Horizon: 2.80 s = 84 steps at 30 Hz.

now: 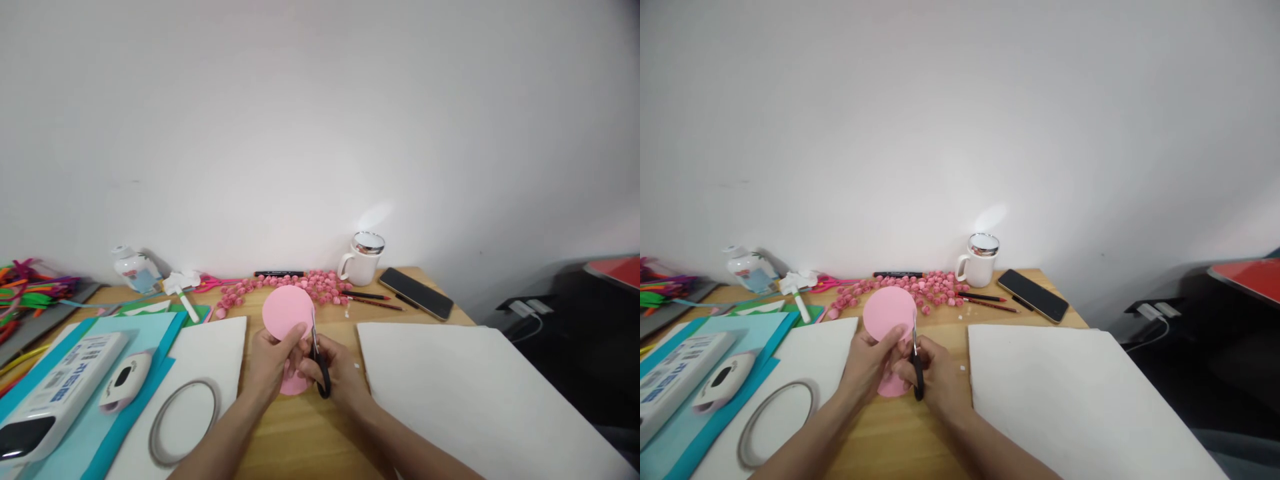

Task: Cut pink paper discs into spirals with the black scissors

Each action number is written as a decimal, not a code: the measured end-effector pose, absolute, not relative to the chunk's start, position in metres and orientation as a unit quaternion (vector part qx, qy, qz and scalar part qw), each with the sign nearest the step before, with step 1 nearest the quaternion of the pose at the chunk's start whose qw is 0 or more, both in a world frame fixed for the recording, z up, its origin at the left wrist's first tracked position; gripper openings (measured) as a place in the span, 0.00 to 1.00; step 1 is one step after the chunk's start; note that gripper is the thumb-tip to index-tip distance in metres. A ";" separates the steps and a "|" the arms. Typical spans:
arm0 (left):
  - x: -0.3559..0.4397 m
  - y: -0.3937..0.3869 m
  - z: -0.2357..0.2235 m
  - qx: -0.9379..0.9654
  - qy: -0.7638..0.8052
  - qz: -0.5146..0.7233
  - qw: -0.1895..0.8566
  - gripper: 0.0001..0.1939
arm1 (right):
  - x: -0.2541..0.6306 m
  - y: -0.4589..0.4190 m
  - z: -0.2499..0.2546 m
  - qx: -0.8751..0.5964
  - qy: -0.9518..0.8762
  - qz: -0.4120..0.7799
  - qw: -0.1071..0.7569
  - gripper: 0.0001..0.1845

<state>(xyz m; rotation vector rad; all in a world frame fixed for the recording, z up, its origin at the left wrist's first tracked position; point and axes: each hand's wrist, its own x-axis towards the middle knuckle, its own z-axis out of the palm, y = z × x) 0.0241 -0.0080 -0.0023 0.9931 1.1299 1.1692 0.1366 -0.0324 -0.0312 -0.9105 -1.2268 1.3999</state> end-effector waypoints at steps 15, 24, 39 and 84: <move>0.021 -0.008 -0.008 0.431 0.503 0.464 0.588 0.19 | 0.141 -0.031 -0.028 -0.363 -0.523 0.540 0.550 0.16; 0.022 -0.006 -0.005 0.415 0.493 0.468 0.605 0.18 | 0.140 -0.032 -0.034 -0.347 -0.497 0.573 0.551 0.17; 0.021 -0.006 -0.002 0.419 0.478 0.472 0.611 0.20 | 0.139 -0.033 -0.030 -0.391 -0.476 0.576 0.537 0.14; 0.019 -0.006 0.001 0.463 0.481 0.480 0.569 0.21 | 0.141 -0.033 -0.031 -0.390 -0.475 0.577 0.538 0.11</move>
